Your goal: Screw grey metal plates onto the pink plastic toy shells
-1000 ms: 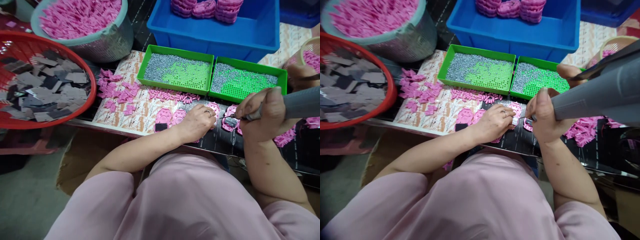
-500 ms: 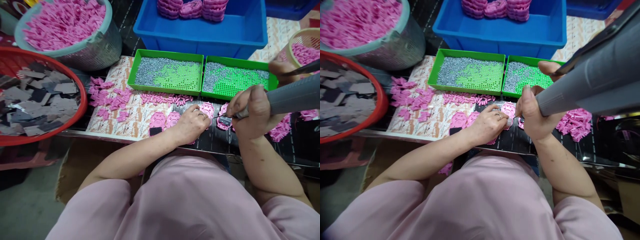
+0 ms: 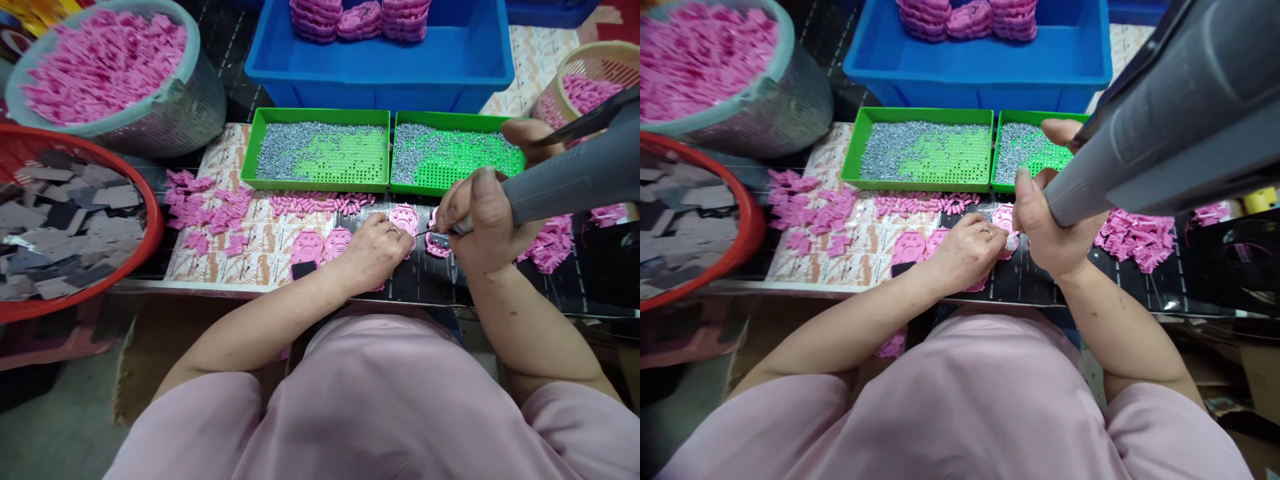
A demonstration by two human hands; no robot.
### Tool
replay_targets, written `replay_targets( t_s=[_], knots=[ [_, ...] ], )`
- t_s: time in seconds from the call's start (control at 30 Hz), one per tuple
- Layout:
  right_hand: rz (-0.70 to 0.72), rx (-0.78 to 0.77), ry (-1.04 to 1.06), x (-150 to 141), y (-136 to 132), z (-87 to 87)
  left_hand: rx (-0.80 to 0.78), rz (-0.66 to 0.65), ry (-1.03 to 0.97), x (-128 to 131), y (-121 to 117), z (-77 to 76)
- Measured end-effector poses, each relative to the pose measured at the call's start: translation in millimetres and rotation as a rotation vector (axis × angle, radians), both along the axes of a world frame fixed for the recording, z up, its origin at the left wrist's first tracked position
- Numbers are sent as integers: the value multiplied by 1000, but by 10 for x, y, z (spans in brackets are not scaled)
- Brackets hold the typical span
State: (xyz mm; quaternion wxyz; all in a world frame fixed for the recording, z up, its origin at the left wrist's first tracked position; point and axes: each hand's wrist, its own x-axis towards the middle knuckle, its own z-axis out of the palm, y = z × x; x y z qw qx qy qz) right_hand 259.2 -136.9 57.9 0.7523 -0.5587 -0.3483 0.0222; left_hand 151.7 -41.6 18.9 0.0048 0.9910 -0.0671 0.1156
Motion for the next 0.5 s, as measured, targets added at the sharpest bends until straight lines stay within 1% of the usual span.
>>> replay_targets(
  t_s=[0.13,0.43,0.5],
  knots=[
    [17,11,-7,-11,18,35,9,-5,-16,0,3,11],
    [70,50,28,14,60,19,26,-10,-45,9,9,-4],
    [57,-1,27,24,58,2,17,-10,-29,9,8,-14]
  ],
)
